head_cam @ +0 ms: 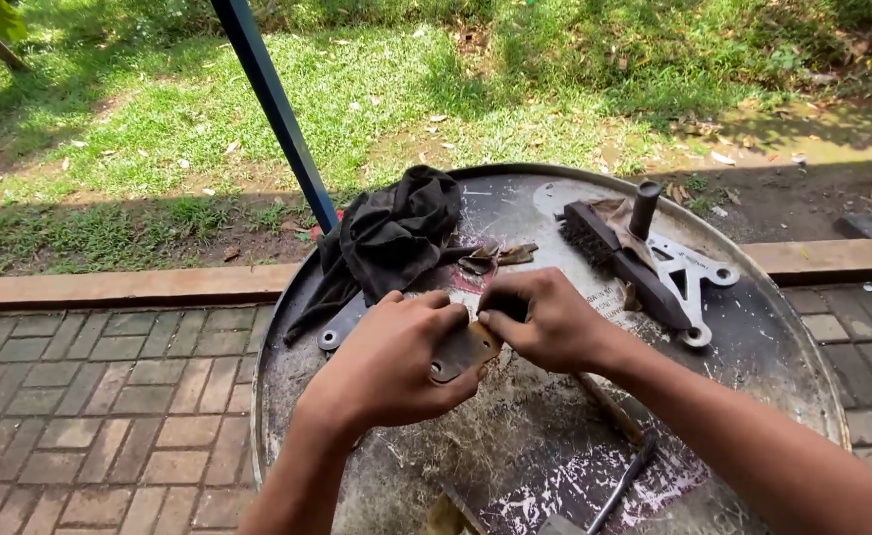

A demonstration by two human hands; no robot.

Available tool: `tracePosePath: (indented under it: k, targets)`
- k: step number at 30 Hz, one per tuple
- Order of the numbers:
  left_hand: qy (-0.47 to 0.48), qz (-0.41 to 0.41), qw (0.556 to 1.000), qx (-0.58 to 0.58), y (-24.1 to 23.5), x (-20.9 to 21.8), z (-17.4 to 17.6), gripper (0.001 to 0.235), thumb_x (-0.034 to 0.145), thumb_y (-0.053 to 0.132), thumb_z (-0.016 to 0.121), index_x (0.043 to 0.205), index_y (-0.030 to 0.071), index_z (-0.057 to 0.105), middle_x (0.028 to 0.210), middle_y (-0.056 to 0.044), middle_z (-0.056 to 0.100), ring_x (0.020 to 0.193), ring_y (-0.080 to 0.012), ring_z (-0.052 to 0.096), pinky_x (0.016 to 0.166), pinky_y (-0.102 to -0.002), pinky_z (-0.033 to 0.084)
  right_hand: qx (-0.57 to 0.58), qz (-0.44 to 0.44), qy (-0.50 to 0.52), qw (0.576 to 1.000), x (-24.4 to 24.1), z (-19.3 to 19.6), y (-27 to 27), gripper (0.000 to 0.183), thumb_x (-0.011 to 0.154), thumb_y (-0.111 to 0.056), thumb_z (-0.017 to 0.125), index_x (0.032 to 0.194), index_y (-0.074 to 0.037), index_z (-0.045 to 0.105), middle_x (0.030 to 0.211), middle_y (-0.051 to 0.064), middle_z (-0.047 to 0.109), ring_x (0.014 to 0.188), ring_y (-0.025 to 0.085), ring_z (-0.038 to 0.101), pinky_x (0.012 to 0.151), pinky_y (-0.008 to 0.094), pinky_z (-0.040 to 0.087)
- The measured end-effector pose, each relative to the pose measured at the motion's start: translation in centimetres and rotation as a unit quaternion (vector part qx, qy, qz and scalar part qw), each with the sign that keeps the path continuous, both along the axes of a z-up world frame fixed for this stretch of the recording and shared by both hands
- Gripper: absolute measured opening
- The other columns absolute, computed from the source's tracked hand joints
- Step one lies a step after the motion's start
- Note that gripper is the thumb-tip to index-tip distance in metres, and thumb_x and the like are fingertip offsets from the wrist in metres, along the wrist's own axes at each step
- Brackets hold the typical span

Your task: The person scrubs a metal part with a wire brush and sandpaper on a metal barrel lid, then wipes it with a cloth. The person also handles a small metal ring and other metal parts on the lid.

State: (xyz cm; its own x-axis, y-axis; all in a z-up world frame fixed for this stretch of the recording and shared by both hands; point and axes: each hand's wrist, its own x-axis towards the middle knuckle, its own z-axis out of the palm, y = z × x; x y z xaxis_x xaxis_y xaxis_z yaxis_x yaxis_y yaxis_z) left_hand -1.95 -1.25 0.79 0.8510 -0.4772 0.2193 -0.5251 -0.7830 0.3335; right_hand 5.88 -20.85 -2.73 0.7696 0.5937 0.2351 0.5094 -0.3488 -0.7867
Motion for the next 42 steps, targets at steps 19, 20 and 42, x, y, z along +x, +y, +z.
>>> tracePosePath:
  k: [19, 20, 42]
  targets:
    - [0.025, 0.006, 0.999, -0.023, 0.6, -0.1, 0.8, 0.047, 0.077, 0.049, 0.071, 0.099, 0.009, 0.072, 0.088, -0.015, 0.07, 0.082, -0.0433, 0.071, 0.074, -0.048, 0.053, -0.055, -0.032, -0.014, 0.998, 1.8, -1.3, -1.2, 0.013, 0.087, -0.005, 0.062, 0.085, -0.003, 0.074, 0.068, 0.016, 0.071, 0.063, 0.028, 0.067, 0.064, 0.04, 0.057]
    - [0.046, 0.01, 0.999, -0.027, 0.6, -0.1, 1.2, 0.045, 0.076, 0.047, 0.073, 0.1, 0.009, 0.072, 0.088, -0.016, 0.07, 0.084, -0.045, 0.07, 0.074, -0.05, 0.054, -0.038, -0.006, -0.002, 0.999, 0.9, -0.5, -0.9, 0.012, 0.085, -0.005, 0.063, 0.083, -0.005, 0.075, 0.067, 0.013, 0.072, 0.064, 0.026, 0.068, 0.064, 0.039, 0.057]
    - [0.135, 0.066, 0.984, -0.099, 2.8, 1.2, 0.9, 0.037, 0.072, 0.044, 0.077, 0.1, 0.02, 0.079, 0.09, -0.008, 0.073, 0.089, -0.0369, 0.072, 0.072, -0.044, 0.057, -0.041, 0.068, 0.056, 0.995, -0.4, 0.9, -1.2, 0.017, 0.086, -0.006, 0.065, 0.095, -0.006, 0.08, 0.075, 0.015, 0.077, 0.068, 0.028, 0.069, 0.072, 0.042, 0.059]
